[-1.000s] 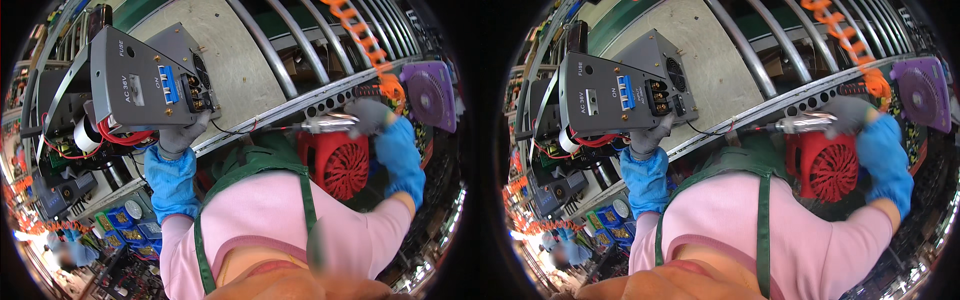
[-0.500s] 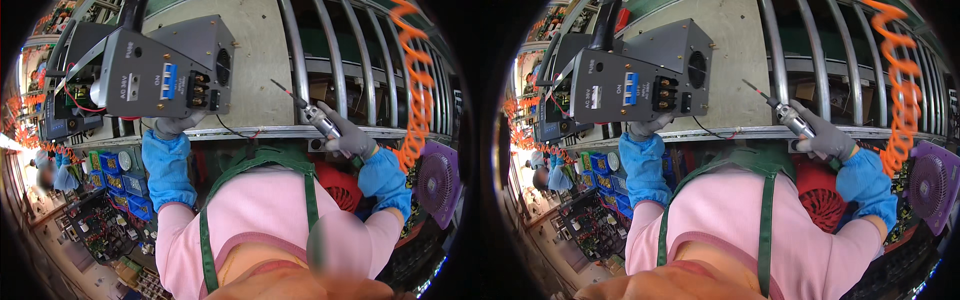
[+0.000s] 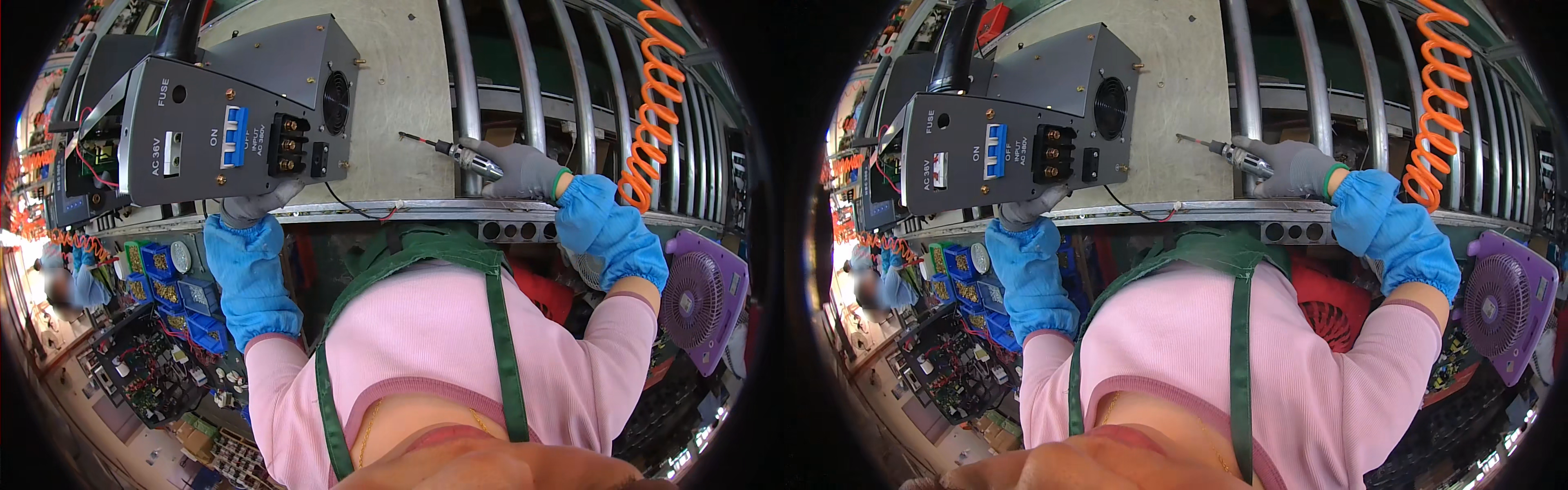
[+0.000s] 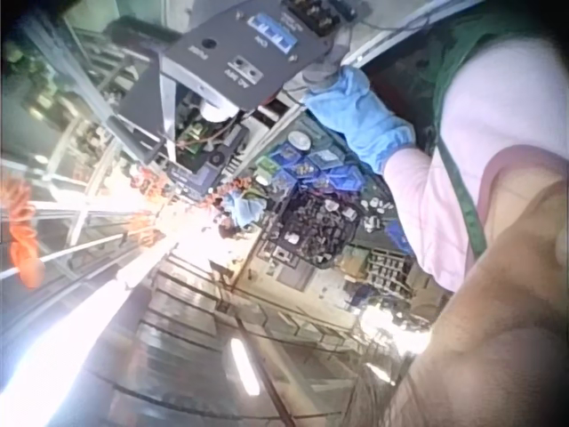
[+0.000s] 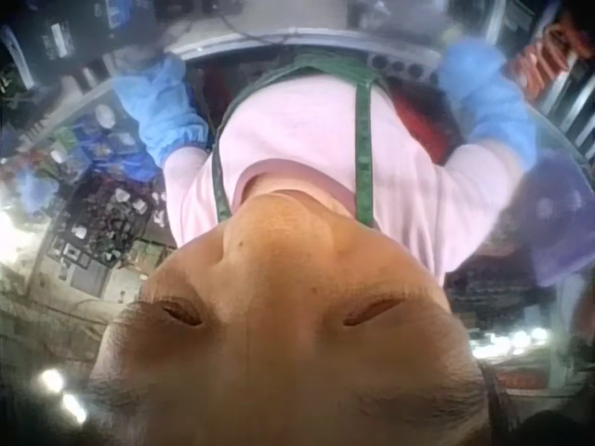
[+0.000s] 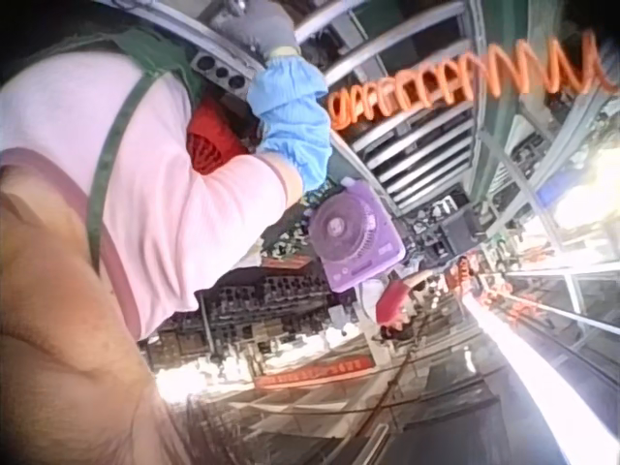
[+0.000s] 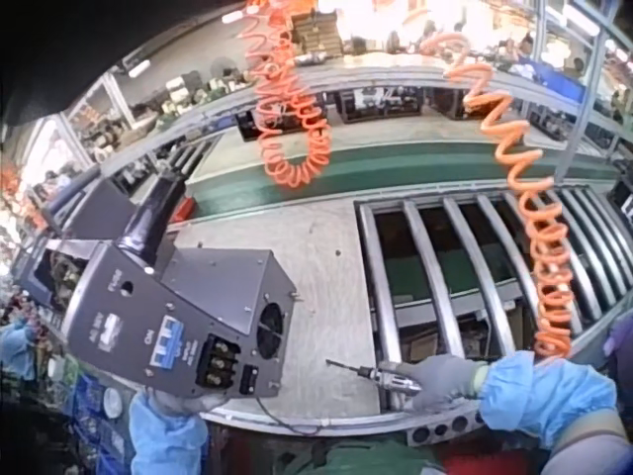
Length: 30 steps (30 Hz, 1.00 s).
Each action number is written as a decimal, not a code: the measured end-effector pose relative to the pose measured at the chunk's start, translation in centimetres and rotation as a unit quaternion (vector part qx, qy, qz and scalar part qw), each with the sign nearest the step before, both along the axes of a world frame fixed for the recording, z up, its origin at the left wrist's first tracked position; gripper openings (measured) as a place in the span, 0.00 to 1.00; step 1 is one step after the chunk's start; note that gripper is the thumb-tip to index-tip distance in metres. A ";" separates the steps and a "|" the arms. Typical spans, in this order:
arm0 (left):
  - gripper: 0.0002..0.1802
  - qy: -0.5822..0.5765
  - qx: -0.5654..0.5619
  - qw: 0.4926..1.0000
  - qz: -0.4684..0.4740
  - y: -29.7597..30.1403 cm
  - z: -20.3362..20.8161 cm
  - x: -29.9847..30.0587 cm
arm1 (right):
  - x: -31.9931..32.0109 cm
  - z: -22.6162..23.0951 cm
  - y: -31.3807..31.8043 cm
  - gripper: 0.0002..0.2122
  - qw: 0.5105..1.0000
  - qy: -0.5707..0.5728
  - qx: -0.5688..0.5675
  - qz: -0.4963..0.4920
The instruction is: Assembling and securing internal components and a terminal block within a metal electronic inverter housing using an electric screwdriver.
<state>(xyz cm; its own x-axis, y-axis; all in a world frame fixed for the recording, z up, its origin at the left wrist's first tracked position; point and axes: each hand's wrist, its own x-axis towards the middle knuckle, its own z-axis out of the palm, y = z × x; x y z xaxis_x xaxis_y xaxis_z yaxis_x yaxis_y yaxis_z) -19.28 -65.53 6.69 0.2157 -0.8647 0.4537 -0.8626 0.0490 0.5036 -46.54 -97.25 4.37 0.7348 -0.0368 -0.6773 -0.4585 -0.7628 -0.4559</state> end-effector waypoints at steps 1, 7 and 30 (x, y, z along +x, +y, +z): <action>0.38 -0.073 -0.027 0.997 -0.005 0.0 -0.1 0.2 | 0.2 -0.3 0.1 0.41 1.000 0.006 -0.005 0.011; 0.43 -0.151 0.004 0.988 -0.025 1.0 -0.8 0.8 | -0.8 0.7 0.8 0.41 0.994 -0.017 0.083 -0.070; 0.43 0.382 0.042 0.923 -0.022 0.9 -2.5 0.2 | -2.1 4.5 7.0 0.45 0.862 -0.152 0.396 -0.279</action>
<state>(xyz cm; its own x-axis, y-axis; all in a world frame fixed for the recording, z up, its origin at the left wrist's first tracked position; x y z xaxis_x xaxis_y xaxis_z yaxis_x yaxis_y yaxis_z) -19.05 -64.64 4.16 0.4088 -0.9054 0.1148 -0.2516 0.0091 0.9678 -48.67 -90.30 8.87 0.8998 -0.0567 -0.4327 -0.4216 0.1431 -0.8954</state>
